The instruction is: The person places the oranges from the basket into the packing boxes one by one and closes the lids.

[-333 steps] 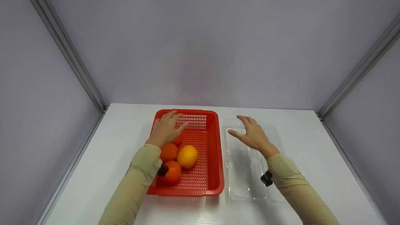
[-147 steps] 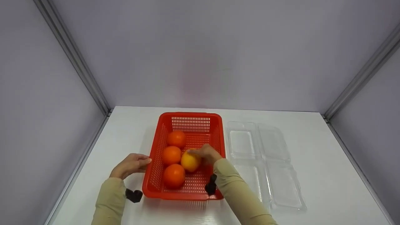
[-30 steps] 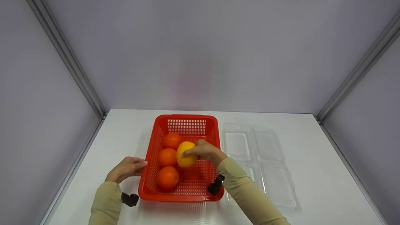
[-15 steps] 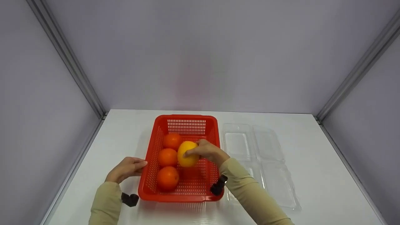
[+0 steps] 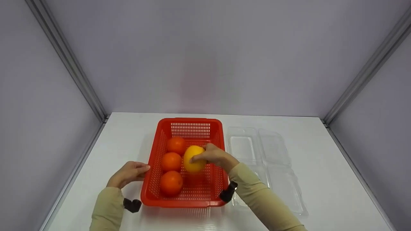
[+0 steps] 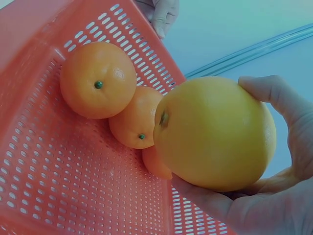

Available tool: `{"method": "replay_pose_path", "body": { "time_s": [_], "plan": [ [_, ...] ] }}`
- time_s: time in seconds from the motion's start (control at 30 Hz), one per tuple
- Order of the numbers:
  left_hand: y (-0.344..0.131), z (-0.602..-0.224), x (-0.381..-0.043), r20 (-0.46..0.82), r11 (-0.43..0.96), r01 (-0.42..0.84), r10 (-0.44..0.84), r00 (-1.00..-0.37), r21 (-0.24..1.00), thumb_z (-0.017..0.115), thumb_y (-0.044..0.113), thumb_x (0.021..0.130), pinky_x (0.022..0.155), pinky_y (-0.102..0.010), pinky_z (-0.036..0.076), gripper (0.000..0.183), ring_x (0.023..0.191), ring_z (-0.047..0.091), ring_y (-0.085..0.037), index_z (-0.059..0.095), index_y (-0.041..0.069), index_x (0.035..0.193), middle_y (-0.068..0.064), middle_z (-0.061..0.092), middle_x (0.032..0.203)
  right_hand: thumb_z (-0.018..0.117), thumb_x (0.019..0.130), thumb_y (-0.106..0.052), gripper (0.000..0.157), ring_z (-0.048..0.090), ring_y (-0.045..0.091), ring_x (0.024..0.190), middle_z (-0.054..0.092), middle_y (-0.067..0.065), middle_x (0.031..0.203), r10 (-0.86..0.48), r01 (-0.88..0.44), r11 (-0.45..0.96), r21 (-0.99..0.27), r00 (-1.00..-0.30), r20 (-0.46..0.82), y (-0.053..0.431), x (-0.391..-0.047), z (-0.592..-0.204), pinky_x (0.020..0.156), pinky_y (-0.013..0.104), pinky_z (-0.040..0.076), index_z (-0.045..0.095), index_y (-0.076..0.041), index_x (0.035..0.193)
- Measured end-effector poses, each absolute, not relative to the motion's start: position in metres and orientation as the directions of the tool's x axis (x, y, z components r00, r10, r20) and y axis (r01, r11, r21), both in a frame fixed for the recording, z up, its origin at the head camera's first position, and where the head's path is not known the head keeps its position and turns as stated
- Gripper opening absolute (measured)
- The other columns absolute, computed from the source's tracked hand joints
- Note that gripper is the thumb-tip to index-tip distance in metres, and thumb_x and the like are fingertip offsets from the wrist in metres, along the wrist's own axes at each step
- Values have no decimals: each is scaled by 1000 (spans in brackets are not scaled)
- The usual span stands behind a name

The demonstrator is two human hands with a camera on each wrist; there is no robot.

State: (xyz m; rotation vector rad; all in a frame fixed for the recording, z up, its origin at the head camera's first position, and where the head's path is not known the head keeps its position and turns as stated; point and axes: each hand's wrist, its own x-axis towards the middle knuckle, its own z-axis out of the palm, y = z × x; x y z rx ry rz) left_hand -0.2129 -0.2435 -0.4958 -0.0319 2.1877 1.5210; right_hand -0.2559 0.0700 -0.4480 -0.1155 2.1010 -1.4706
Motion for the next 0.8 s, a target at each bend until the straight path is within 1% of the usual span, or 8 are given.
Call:
{"method": "replay_pose_path", "body": {
  "time_s": [0.23,0.4,0.6,0.8],
  "plan": [
    [-243,-498,-215,-386,382,-274,254,-887,883,55,23,98,86,-33,59,49,84,68,-8,50,-17,127,-1,72,93,78,74,-20,39,59,14,80,63,3,88,-401,225,407,-885,-827,-394,76,-252,-448,69,22,52,65,-1,105],
    [-241,-497,-213,-389,381,-279,252,-886,881,55,23,98,86,-33,59,50,84,68,-8,50,-17,127,-2,72,93,77,75,-23,40,60,14,81,64,3,90,-421,238,397,-886,-811,-406,82,-248,-452,72,23,53,64,-2,106],
    [-239,-496,-211,-400,391,-296,218,-890,872,55,24,98,87,-35,59,49,85,69,-9,52,-15,127,-4,73,95,76,75,-20,37,59,13,79,63,2,86,-434,214,398,-892,-812,-389,86,-244,-454,69,22,52,65,0,103],
    [-238,-495,-210,-398,393,-295,212,-892,871,56,23,98,86,-34,59,49,86,69,-10,52,-16,126,-7,73,98,76,74,-19,36,59,13,79,63,2,85,-445,187,404,-895,-815,-371,91,-241,-453,69,22,52,65,0,103]
  ]
}}
